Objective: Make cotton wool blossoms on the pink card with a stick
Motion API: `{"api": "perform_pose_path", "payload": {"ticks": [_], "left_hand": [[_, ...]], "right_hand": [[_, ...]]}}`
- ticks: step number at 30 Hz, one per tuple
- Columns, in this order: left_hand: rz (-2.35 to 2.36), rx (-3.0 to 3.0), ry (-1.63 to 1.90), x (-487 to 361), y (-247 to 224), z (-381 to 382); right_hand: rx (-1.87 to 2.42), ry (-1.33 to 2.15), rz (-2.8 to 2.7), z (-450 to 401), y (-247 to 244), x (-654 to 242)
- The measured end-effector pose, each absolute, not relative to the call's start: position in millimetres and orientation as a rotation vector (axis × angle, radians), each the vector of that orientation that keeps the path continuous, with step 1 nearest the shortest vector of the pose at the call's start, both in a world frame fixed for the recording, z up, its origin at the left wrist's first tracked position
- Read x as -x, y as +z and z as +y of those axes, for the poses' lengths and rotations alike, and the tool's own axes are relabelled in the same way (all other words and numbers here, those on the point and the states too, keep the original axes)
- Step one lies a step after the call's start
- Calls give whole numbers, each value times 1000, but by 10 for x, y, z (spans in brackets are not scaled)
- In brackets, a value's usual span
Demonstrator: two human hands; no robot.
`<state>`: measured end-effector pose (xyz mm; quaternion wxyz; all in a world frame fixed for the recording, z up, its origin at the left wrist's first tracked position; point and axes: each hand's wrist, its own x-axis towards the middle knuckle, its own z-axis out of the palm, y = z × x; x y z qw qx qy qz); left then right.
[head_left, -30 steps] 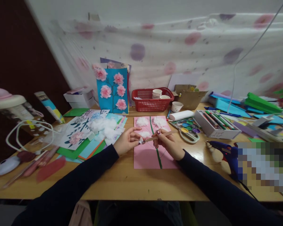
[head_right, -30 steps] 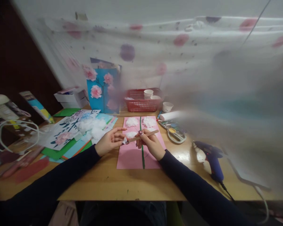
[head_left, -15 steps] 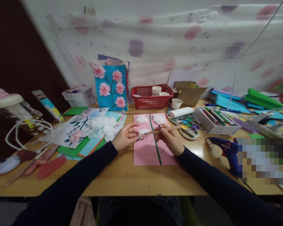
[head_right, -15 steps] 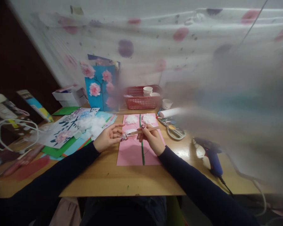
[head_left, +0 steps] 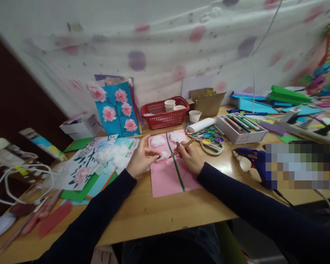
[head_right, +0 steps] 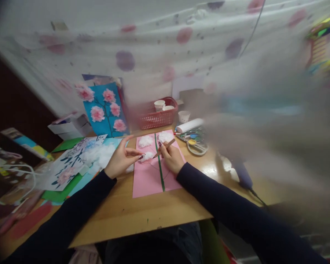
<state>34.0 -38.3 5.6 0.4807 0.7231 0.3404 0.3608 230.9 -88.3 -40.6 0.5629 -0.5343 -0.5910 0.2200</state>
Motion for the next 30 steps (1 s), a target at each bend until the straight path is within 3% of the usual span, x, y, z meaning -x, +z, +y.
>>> {"api": "perform_pose_path", "payload": {"ticks": [7,18,30], "left_hand": [[709,-2129,749,-589,27,-255],[776,-2258,669,-684,-39,-160],[844,-2370,568,-696,-40,-133]], "right_hand": [[1273,466,-1456,-861,-406,-2284],[1280,537,-1429,-839,-385,-2267],[1300,353,-1496,-916,-321,-2273]]}}
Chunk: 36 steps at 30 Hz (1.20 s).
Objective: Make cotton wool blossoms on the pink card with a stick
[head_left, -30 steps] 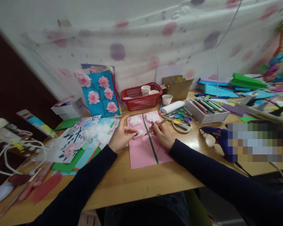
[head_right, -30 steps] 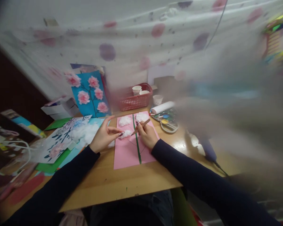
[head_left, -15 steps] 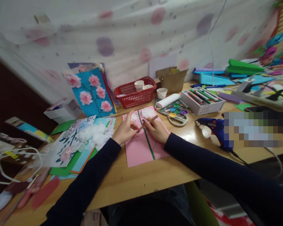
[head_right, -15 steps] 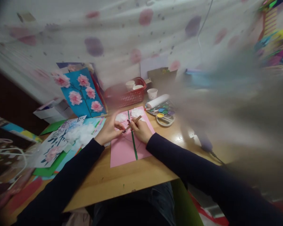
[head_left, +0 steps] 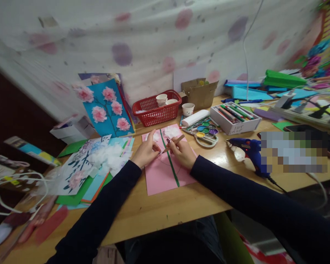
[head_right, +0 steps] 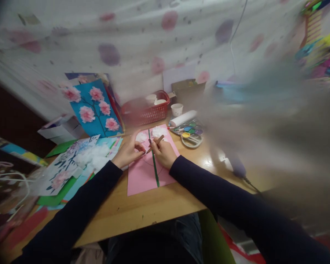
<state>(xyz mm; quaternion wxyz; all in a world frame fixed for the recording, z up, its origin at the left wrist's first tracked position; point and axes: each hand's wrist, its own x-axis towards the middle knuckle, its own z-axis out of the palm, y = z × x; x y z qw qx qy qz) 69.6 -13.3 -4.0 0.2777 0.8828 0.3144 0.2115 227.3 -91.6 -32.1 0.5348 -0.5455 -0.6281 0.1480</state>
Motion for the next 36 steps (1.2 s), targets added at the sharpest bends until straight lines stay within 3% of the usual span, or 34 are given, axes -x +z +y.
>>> {"api": "perform_pose_path", "payload": {"ticks": [22,30,36], "left_hand": [[774,-2366,538,-685,-28,-135],[763,-2384,580,-668,-5,-95],[844,-2418,780,-295,290,30]], "right_hand": [[1341,367,-1651,-883,-340,-2230],[1301,393,-1412,-873,-369,-2278],[1238,394,-1223,-893,-354,-2311]]}}
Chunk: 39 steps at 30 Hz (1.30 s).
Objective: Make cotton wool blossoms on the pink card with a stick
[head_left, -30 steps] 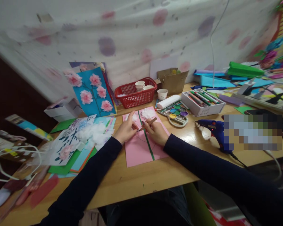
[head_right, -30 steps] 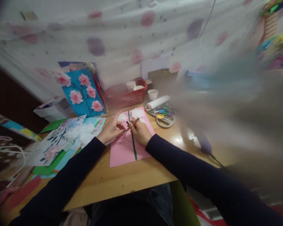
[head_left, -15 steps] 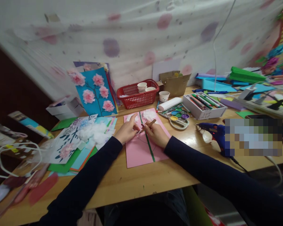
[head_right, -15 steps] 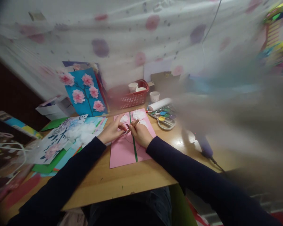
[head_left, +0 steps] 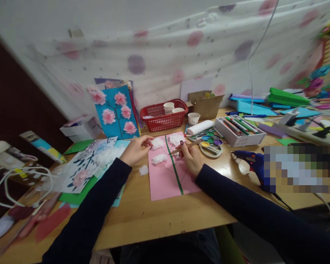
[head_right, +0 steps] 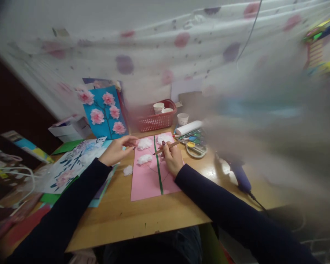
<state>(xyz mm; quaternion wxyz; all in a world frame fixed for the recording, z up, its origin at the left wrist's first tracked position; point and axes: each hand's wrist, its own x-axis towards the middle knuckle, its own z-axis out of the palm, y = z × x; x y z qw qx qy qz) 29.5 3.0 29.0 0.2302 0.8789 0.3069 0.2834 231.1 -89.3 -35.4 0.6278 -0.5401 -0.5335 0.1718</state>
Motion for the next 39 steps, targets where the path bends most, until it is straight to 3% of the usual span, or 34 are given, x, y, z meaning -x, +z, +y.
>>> {"api": "perform_pose_path", "payload": {"ticks": [8,14,32,39], "left_hand": [[991,-2450,343,190,64,94],[1035,-2494,294,146,-112,151],[1071,-2307,409,177,-125,166],[964,-1985,668,211,-46,182]], "right_hand": [[1201,420,-1121,-900,-330,-2292],[1196,449,-1177,-898,-355,-2286],[1175,490,-1213,-893,-385,-2286],[1159,489,-1208,-926,-347,-2263]]}}
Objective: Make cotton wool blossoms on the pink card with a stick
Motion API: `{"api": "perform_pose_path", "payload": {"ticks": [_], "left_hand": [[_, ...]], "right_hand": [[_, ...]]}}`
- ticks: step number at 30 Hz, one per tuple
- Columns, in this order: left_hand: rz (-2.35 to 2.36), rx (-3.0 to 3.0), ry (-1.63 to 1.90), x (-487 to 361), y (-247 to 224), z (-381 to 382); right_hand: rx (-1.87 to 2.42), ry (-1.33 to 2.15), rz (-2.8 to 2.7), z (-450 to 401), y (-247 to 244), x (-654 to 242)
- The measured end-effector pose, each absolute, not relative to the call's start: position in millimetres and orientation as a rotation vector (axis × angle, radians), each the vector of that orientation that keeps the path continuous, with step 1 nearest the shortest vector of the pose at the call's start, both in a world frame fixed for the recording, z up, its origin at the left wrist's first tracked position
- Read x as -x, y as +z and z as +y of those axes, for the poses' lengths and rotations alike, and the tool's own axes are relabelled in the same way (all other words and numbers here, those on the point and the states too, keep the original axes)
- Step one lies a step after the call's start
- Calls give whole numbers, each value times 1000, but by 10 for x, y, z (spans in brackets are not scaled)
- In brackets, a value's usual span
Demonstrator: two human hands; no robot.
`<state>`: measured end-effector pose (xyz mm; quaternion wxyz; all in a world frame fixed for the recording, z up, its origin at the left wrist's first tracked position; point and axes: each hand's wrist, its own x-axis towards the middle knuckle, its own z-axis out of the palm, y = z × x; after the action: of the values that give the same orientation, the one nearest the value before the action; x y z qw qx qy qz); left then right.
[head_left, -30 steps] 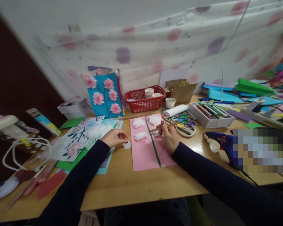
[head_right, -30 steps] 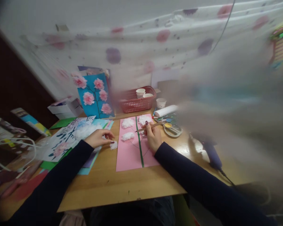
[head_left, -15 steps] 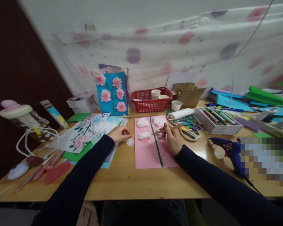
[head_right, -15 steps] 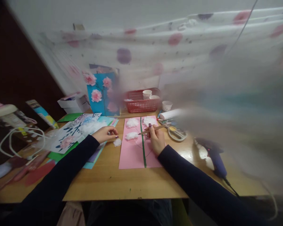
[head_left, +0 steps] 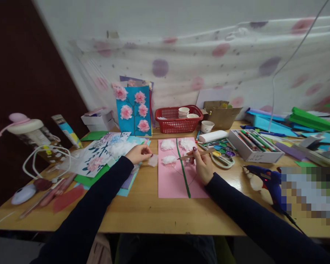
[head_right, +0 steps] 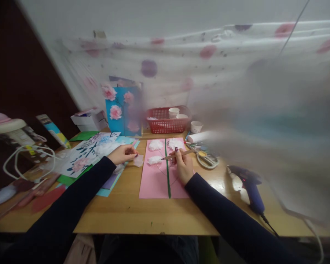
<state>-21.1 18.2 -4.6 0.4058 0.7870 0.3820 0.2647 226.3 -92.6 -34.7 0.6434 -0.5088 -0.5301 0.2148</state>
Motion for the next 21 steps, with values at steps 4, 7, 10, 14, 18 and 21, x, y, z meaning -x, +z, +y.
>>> {"api": "perform_pose_path", "payload": {"ticks": [4,7,10,14,18,21], "left_hand": [[920,-1709,808,158,29,108],[841,-1515,820,63,32,11],[764,-1476,815,-43,-9,-91],[738,-1514,786,-120,-65,-173],[704,-1510,722,-124,-87,-195],[652,-1485,683,-119,-83,-211]], "right_hand": [[1060,587,-1247,-959,-313,-2210],[1009,667,-1297,-993,-282,-2157],[987,752,-1342,-1030,-258,-2105],[972,804,-1374,-1070,-242,-2061],[956,824,-1355,-1088,-217,-2057],[954,842,-1353,-1094,-199,-2069]]}}
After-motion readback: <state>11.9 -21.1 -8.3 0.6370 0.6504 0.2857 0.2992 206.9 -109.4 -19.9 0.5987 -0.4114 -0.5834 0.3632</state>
